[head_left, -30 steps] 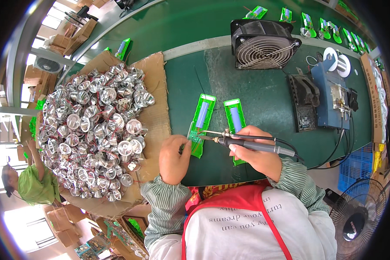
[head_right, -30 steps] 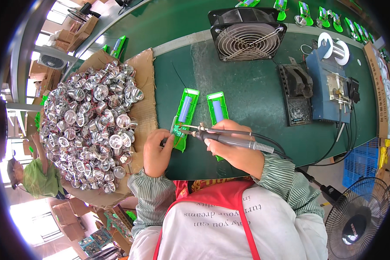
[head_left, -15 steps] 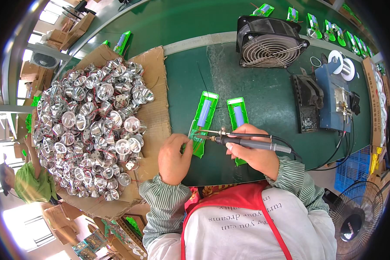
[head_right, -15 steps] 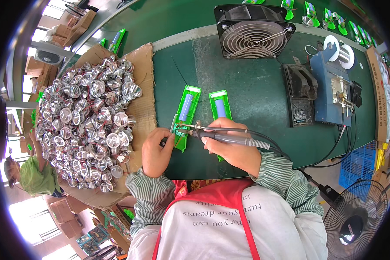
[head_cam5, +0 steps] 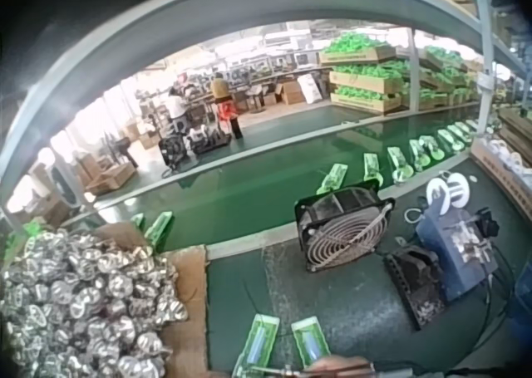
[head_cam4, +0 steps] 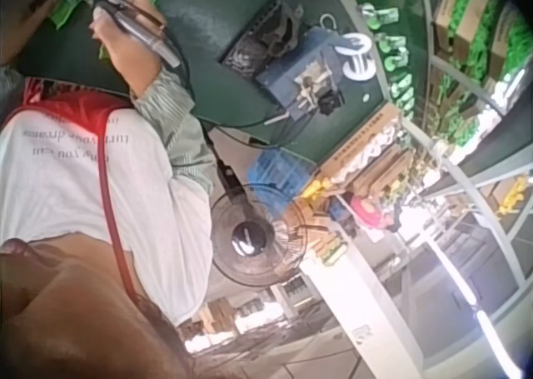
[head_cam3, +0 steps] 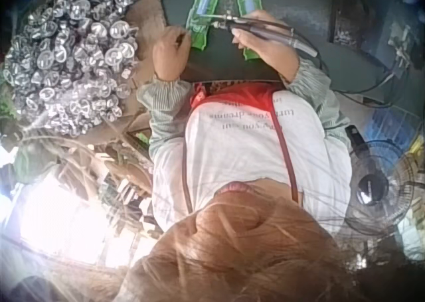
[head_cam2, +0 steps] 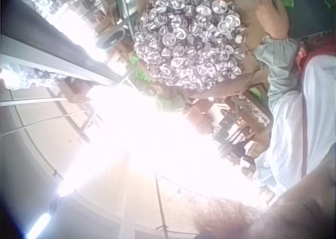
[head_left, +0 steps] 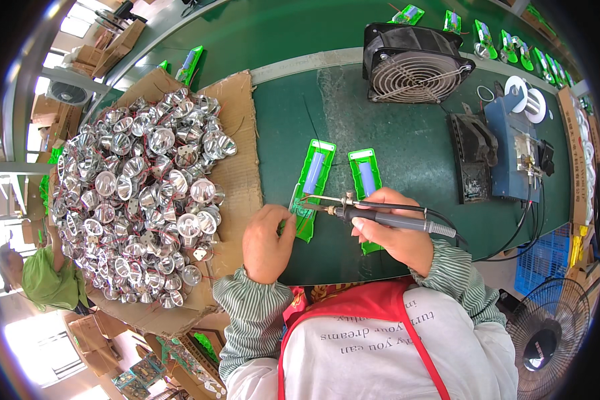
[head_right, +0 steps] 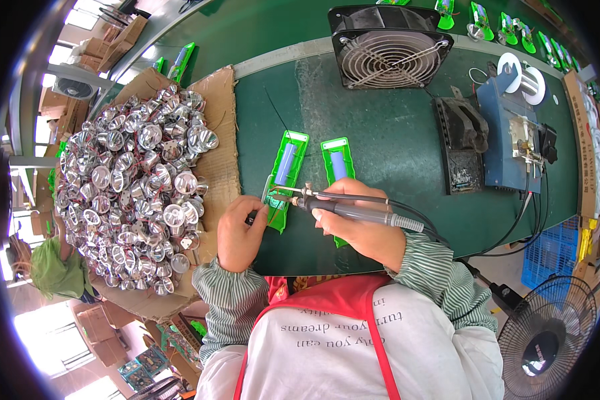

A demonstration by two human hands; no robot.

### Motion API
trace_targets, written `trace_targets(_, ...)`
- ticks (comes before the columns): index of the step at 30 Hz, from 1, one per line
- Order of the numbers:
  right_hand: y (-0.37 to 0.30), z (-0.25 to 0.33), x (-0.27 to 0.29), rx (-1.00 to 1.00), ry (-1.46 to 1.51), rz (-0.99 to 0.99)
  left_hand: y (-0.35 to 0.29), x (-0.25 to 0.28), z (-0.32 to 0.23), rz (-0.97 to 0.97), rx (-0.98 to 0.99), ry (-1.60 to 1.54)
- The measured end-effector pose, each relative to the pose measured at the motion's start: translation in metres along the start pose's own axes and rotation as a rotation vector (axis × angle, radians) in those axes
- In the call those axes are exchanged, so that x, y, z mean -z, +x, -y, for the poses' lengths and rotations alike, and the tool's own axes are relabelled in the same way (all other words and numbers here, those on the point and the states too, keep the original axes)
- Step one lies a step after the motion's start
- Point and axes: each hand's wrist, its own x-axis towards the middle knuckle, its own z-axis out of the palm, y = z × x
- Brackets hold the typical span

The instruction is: The person solders wires onto flashlight circuit assemblies using a soldering iron and places the assembled units onto the conveyor belt.

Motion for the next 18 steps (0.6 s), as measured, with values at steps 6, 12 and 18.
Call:
trace_targets(6,-0.009,0.003,0.008,0.012,-0.007,0.010,-0.001,0.000,0.002,-0.010,-0.020,0.004)
trace_targets(12,-0.014,0.005,0.010,0.020,-0.017,-0.030,-0.009,0.008,0.000,-0.314,-0.170,0.269)
trace_targets(18,-0.013,0.002,0.010,0.022,-0.007,0.009,-0.017,0.012,0.025,-0.105,0.407,0.021)
